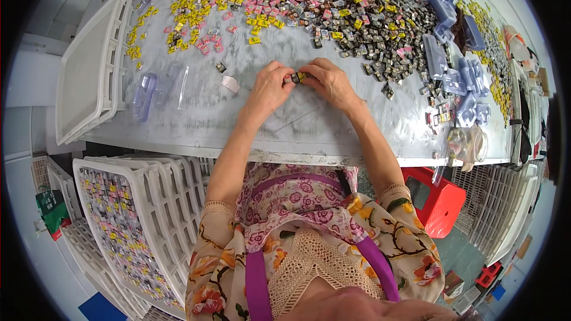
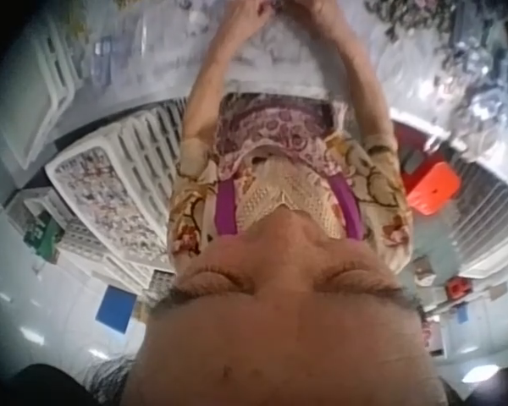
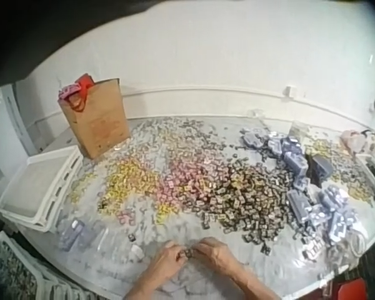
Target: Sort small plastic toy components by color and type, then place them into organized trays.
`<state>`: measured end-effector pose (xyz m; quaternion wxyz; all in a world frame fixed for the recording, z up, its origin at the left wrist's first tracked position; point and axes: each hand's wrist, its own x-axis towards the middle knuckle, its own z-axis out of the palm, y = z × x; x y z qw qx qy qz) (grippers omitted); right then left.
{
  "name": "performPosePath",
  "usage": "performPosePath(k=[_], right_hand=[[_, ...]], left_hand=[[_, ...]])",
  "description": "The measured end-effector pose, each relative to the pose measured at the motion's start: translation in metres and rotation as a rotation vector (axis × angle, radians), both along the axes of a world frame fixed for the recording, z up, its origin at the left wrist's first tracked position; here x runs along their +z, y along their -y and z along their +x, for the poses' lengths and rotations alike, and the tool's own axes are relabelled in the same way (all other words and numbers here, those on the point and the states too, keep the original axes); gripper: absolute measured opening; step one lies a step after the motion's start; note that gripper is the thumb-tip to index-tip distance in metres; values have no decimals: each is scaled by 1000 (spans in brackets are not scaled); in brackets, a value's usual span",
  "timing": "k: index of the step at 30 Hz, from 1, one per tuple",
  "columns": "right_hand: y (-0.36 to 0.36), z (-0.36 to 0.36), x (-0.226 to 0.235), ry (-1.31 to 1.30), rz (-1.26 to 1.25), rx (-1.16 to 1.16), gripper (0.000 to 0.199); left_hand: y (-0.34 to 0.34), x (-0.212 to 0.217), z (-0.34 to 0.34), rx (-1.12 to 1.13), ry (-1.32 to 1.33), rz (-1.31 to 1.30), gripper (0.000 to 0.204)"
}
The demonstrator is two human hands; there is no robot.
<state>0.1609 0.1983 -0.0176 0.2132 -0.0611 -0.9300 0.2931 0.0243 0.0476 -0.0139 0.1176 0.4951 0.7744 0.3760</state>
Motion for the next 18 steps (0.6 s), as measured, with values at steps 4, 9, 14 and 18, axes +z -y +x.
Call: performPosePath(k=[4, 9, 14, 18], right_hand=[[17, 15, 17, -61, -140, 30, 26], [30, 26, 19, 1, -111, 163, 28], [40, 25, 5, -44, -52, 94, 26], [47, 29, -7, -61, -80, 54, 26]], left_hand=[[24, 30, 23, 21, 1, 56, 26], [56, 26, 53, 126, -72, -46, 27], [62, 0, 61, 170, -154, 63, 30], [67, -11, 56, 218, -52, 115, 31]])
